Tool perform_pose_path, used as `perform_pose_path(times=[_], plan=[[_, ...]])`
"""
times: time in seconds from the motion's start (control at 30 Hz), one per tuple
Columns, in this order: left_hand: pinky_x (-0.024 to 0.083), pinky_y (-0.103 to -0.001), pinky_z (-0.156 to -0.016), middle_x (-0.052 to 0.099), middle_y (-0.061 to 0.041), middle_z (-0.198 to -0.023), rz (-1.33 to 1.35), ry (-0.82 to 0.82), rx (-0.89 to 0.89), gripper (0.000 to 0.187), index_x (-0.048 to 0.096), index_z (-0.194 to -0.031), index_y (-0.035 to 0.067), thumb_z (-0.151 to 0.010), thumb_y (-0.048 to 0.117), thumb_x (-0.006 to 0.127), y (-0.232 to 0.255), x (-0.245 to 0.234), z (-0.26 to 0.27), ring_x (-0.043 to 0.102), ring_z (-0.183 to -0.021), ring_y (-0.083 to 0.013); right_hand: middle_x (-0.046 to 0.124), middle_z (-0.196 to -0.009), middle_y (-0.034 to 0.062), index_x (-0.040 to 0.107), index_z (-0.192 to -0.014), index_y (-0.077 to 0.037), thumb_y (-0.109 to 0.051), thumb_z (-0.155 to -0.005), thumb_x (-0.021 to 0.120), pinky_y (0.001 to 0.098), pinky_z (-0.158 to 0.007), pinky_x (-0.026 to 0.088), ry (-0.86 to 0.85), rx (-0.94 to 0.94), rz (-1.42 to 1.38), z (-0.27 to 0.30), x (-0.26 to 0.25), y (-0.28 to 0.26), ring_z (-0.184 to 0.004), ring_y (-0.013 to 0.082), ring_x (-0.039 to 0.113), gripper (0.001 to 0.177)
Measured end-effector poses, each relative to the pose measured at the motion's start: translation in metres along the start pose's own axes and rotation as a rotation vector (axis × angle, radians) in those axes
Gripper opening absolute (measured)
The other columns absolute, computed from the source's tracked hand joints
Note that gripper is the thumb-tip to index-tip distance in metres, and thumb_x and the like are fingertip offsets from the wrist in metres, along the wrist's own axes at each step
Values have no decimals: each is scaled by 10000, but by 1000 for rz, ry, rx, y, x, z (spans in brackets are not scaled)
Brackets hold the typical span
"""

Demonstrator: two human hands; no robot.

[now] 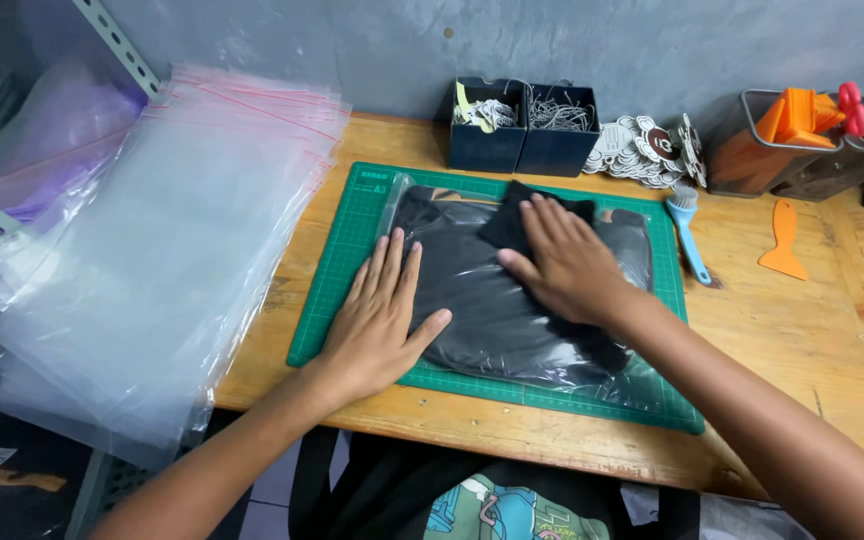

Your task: The person attaches a decorative tag to a black sling bag using a small metal ring. They then fold the bag's strap and place the bag into a clear plastic zip-lock bag. Finally, they wipe the exterior of the plastic bag with a black cloth.

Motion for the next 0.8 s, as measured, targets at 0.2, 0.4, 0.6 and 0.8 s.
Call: perform_pose_path(times=[0.2, 0.4, 0.6, 0.8], plan=[[111, -630, -1374, 68, -407, -1861, -50, 14, -41, 976, 170, -1797, -97, -1176, 577, 505, 0, 8, 0, 81, -1734, -559, 106, -1940, 134, 193, -1833, -76, -818, -1163, 177, 526, -1447, 106, -184, 310, -169, 35, 25, 98, -1793, 329, 61, 1000], [98, -613, -1391, 69, -362, -1879, -127, -10, -68, 932, 167, -1808, -57, -1151, 510, 505, -3, 13, -5, 75, -1746, -515, 75, -1884, 344, 171, -1786, 71, -682, -1221, 245, 612, -1393, 15, -148, -157, -225, 48, -19, -88, -1755, 478, 60, 944], [161, -563, -1387, 68, -270, -1909, -198, 142, 4, 930, 151, -1821, 9, -1103, 449, 546, -18, 27, -2, 102, -1761, -436, 243, -1870, 284, 200, -1785, 80, -569, -1235, 341, 490, -1427, 134, 217, -418, -208, 118, -20, -140, -1757, 379, 193, 863], [114, -548, -1403, 65, -308, -1889, -158, 129, 16, 952, 131, -1806, -44, -1183, 624, 401, -14, 19, -1, 77, -1756, -443, 154, -1907, 251, 193, -1802, 37, -652, -1153, 390, 485, -1437, 132, 301, -97, -23, 166, -11, -50, -1783, 383, 116, 967]])
Point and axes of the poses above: each hand's wrist, its own z-axis away from the middle knuckle, its own x-axis out of the palm, y = z × x, the point moved 6 cm from there along -z, towards the middle knuckle
